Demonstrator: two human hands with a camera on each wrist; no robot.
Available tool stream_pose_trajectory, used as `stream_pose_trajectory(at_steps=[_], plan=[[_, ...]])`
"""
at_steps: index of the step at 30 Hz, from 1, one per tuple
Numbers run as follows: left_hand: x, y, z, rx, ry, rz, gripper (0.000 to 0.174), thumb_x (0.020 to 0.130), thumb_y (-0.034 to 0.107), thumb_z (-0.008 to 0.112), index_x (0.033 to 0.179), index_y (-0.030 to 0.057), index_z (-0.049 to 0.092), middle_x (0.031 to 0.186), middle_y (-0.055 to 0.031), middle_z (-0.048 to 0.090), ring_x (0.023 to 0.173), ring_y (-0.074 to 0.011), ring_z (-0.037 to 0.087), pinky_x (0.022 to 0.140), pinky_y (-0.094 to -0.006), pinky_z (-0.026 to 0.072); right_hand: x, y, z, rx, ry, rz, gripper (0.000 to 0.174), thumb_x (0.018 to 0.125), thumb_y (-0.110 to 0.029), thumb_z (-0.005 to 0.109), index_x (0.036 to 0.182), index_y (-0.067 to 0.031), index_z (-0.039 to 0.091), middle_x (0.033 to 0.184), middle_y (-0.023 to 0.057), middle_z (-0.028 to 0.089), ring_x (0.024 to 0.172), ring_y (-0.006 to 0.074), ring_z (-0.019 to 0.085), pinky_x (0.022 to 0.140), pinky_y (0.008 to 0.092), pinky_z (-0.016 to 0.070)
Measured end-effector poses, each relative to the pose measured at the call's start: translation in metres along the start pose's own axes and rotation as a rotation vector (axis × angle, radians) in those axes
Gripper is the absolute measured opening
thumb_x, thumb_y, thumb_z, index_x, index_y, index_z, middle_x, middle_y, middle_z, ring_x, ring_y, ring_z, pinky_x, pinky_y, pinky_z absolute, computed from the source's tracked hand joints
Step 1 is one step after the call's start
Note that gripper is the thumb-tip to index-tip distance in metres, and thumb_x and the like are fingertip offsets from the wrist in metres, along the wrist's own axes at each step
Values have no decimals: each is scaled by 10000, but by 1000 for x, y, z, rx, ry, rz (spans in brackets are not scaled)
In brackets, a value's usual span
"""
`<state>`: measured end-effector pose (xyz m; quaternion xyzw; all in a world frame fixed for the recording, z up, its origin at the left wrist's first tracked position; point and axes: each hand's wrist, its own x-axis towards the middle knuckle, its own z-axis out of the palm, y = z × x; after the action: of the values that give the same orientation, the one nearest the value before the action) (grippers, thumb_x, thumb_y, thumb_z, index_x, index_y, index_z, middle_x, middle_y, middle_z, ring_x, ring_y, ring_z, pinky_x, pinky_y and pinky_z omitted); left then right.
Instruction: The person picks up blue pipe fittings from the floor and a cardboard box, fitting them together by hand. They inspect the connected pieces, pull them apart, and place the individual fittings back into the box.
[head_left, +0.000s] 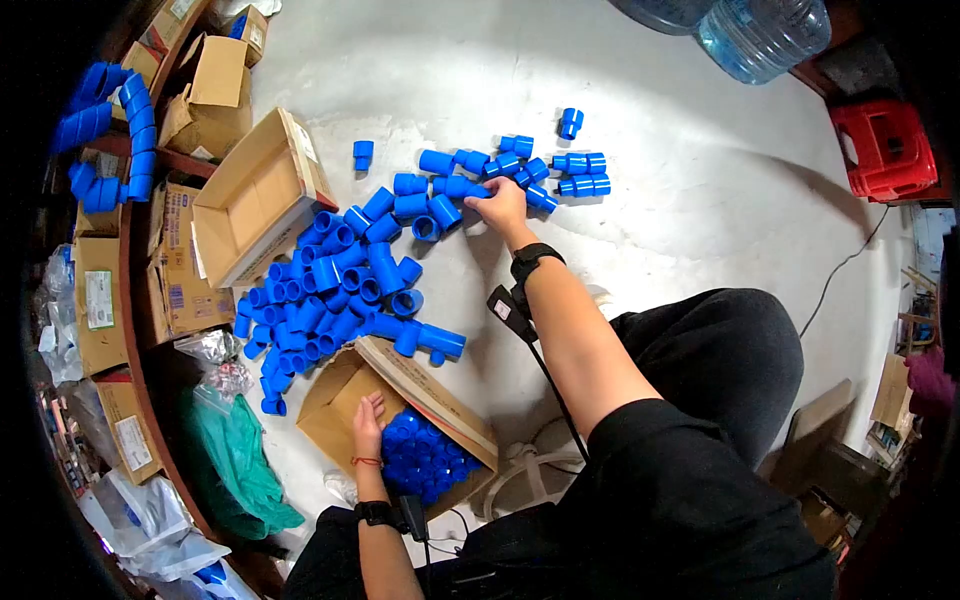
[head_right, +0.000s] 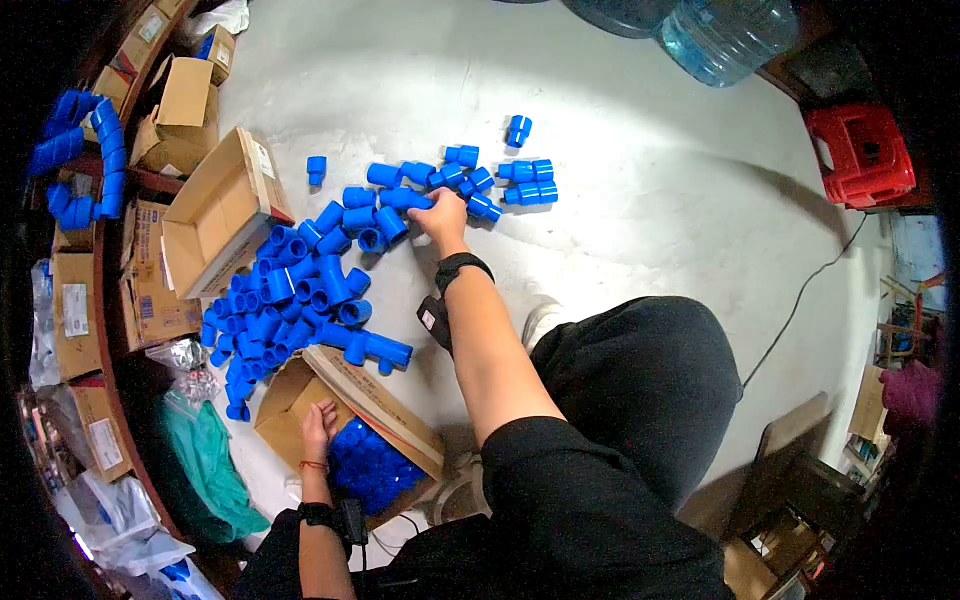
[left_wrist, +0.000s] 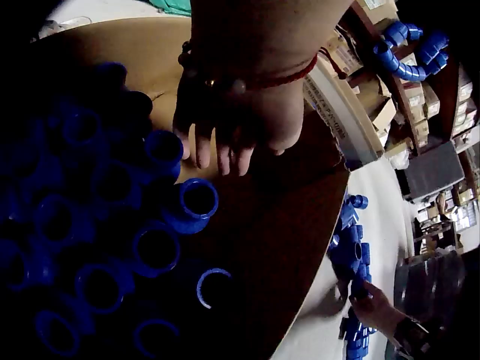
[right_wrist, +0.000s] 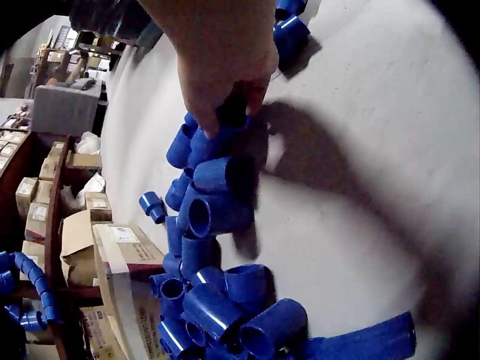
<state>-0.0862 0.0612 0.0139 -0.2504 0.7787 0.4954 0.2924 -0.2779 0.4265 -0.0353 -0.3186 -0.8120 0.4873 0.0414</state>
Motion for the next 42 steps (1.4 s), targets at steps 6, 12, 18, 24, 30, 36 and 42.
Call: stream_pose_trajectory(at_steps=[6, 12, 18, 24, 30, 36, 42], plan=[[3, 8, -5, -24, 23, -4, 529, 863, 457, 284, 1110, 24, 462, 1085, -77, 513, 902, -143, 484, 634, -231, 405, 6, -5, 25, -1, 22, -140, 516, 481, -213, 755, 918, -15, 566, 832, 139, 597, 780, 235, 577, 711, 318, 454], [4, 7, -5, -76, 15, 9, 493, 875, 419, 292, 1098, 15, 467, 1078, -73, 512, 860, -110, 478, 600, -207, 405, 2, -10, 33, -77, 70, -138, 431, 518, -238, 721, 852, -2, 588, 839, 168, 590, 786, 279, 570, 705, 345, 451], [-1, 16, -18, -70, -7, 72, 476, 874, 417, 303, 1084, 29, 482, 1047, -34, 514, 832, -75, 464, 585, -199, 391, -3, -14, 33, -30, 128, -91, 406, 527, -268, 708, 802, 11, 602, 761, 159, 603, 710, 267, 587, 668, 338, 457], [-20, 50, -46, -11, 61, 116, 450, 863, 435, 325, 1099, 88, 488, 1053, -9, 510, 842, -70, 468, 644, -201, 389, -6, -18, 36, 362, -161, 14, 344, 597, -265, 719, 813, -18, 618, 694, 49, 599, 602, 113, 547, 539, 237, 427], [-54, 92, -51, -399, -11, 200, 474, 858, 419, 343, 1149, 58, 438, 1163, -75, 461, 1010, -189, 470, 820, -302, 368, -83, -103, 22, 767, -660, 118, 450, 679, -219, 684, 1041, -9, 518, 856, 28, 565, 656, 74, 499, 529, 180, 381], [-84, 121, -54, -905, -371, 132, 676, 796, 523, 381, 1193, -23, 342, 1168, -172, 433, 992, -295, 489, 828, -322, 414, -179, -157, 33, 716, -1212, -147, 346, 739, -223, 612, 1040, -70, 539, 899, -29, 568, 781, 58, 494, 639, 196, 361], [-117, 123, -80, -1050, -600, 151, 806, 689, 655, 416, 1096, -41, 427, 1031, -218, 504, 938, -335, 517, 810, -360, 446, -262, -180, 19, 622, -1373, -310, 356, 742, -150, 611, 1052, -10, 509, 909, 29, 567, 762, 99, 541, 599, 237, 476]])
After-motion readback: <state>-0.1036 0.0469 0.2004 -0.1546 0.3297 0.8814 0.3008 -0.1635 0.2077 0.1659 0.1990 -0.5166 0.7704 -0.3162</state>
